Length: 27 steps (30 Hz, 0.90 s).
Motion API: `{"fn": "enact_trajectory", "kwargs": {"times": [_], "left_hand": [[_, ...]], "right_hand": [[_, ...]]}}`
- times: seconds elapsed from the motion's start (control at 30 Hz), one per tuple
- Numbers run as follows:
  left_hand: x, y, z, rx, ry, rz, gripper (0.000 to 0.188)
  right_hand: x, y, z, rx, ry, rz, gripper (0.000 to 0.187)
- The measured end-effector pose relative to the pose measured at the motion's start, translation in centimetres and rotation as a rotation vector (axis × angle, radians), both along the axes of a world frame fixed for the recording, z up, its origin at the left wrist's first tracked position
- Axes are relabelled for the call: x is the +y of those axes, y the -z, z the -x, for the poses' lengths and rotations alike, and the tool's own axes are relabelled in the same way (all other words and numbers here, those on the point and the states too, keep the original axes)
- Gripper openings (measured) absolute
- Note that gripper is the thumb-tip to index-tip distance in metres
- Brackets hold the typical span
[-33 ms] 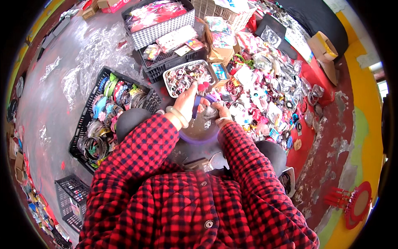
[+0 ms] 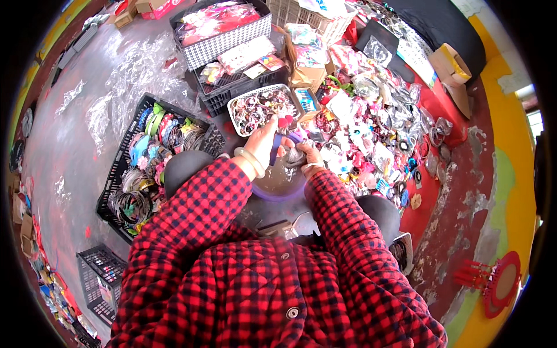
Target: The person sits on the floor and sorts through various hair accessories, including hair ties and scrunchies. They remove items from plastic packaging, separate them, and place them into a purple bucket or a nearby basket.
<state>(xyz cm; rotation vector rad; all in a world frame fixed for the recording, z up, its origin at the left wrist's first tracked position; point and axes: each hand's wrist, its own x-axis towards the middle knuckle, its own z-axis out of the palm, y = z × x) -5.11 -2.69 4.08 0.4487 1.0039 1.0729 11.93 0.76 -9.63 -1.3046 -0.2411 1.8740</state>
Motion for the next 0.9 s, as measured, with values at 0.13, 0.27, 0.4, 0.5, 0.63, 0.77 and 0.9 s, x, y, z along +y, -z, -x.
{"fn": "enact_trajectory", "kwargs": {"times": [0.13, 0.27, 0.4, 0.5, 0.63, 0.77, 0.9], "left_hand": [[0.5, 1.7, -1.1, 0.001, 0.072, -0.048, 0.042], [0.6, 1.7, -1.9, 0.022, 0.052, 0.011, 0.041], [0.6, 1.8, -1.4, 0.081, 0.034, 0.053, 0.042], [1.2, 2.6, -1.5, 0.064, 0.022, 0.064, 0.038], [2.1, 5.4, -1.2, 0.062, 0.019, 0.132, 0.033], [2.7, 6.2, -2.8, 0.067, 0.040, 0.280, 0.035], [2.9, 6.3, -4.4, 0.078, -0.001, 0.214, 0.041]], "right_hand": [[-1.0, -3.2, -0.7, 0.279, 0.059, 0.089, 0.026], [-1.1, 0.3, -1.4, 0.600, -0.072, -0.105, 0.042], [-1.8, -3.6, 0.0, 0.342, 0.061, 0.065, 0.047], [-0.9, -1.5, -0.4, 0.308, 0.102, 0.144, 0.054], [-0.2, 0.2, -0.6, 0.364, 0.093, 0.026, 0.049], [0.1, -0.7, -0.2, 0.423, 0.160, -0.033, 0.039], [0.2, -0.4, -0.1, 0.543, 0.077, -0.045, 0.033]]}}
